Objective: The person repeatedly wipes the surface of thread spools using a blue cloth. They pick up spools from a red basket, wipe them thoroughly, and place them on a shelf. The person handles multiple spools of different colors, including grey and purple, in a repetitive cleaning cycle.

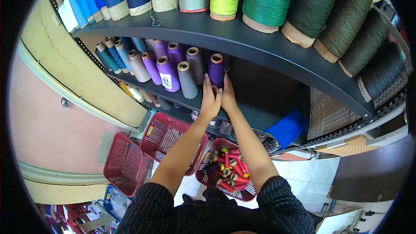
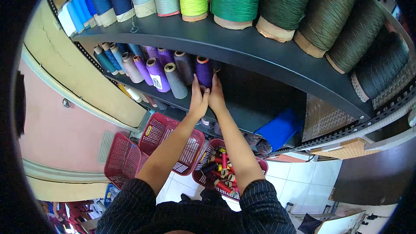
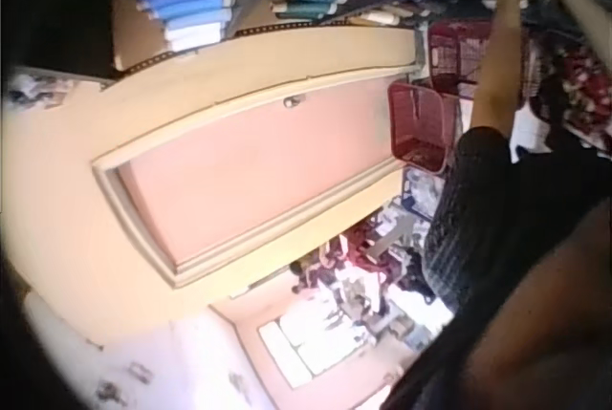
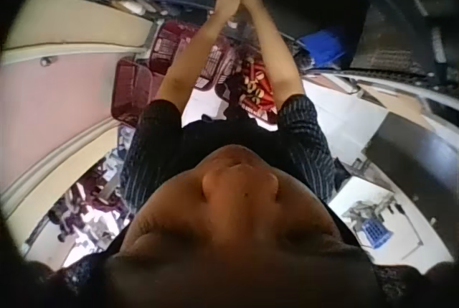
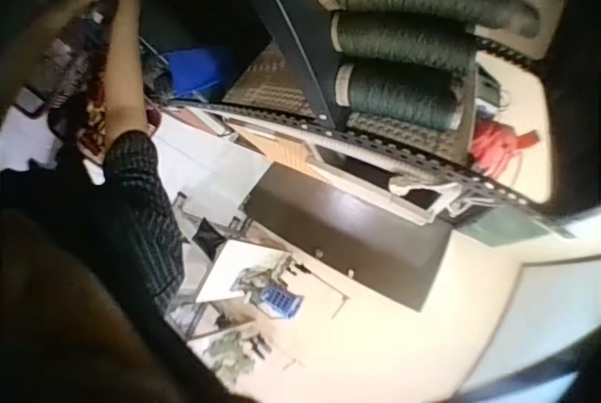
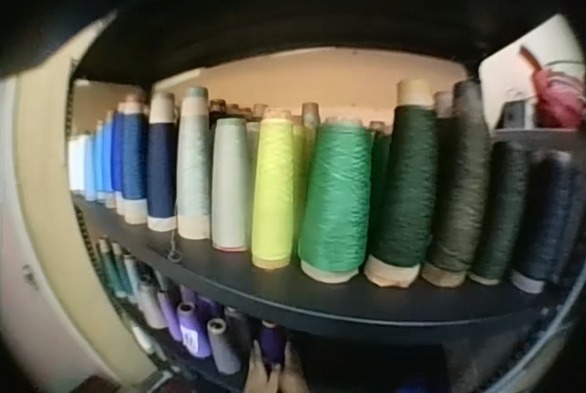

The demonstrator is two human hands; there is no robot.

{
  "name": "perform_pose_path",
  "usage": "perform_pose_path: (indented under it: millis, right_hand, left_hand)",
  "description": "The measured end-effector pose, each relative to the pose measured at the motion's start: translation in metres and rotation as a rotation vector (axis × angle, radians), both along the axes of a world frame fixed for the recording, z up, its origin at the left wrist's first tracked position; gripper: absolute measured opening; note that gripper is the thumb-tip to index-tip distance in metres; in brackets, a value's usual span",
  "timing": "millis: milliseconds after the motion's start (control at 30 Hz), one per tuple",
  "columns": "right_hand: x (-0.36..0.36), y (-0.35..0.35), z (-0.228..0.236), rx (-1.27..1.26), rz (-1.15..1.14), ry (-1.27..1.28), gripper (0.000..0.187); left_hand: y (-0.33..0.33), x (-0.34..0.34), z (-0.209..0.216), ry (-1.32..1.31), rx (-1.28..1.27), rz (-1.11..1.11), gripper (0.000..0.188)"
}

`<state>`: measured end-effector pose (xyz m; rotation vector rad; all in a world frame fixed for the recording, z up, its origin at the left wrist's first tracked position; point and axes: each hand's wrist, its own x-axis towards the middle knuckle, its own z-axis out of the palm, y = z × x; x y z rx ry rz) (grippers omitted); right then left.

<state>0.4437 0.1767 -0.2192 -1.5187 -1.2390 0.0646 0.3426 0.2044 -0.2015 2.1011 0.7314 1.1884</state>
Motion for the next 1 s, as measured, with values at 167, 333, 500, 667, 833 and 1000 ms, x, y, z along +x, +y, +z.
perform_pose_path:
  millis: [167, 333, 500, 667, 833, 1000]
  right_hand:
    - [-0.004, -0.001, 0.005, -0.204, -0.100, 0.056, 0.073]
    - [-0.004, 0.001, 0.009, -0.195, -0.175, 0.100, 0.073]
    - [0.006, 0.003, -0.007, -0.078, -0.136, 0.101, 0.064]
    - [-0.002, 0.004, 0.002, -0.074, -0.150, 0.267, 0.056]
    - [-0.001, 0.003, 0.001, -0.088, -0.171, 0.259, 0.060]
    - [-0.004, 0.002, 0.003, -0.045, -0.179, 0.276, 0.071]
  left_hand:
    - [-0.007, 0.001, 0.000, 0.066, -0.076, 0.085, 0.076]
    - [-0.008, 0.000, 0.005, 0.103, -0.140, 0.072, 0.071]
    - [-0.012, 0.003, 0.006, 0.070, -0.115, 0.080, 0.068]
    - [-0.005, 0.005, 0.002, 0.114, -0.093, 0.140, 0.067]
    - [-0.009, 0.007, 0.006, 0.059, -0.079, 0.162, 0.062]
    - [-0.016, 0.001, 0.006, -0.022, 0.129, 0.131, 0.054]
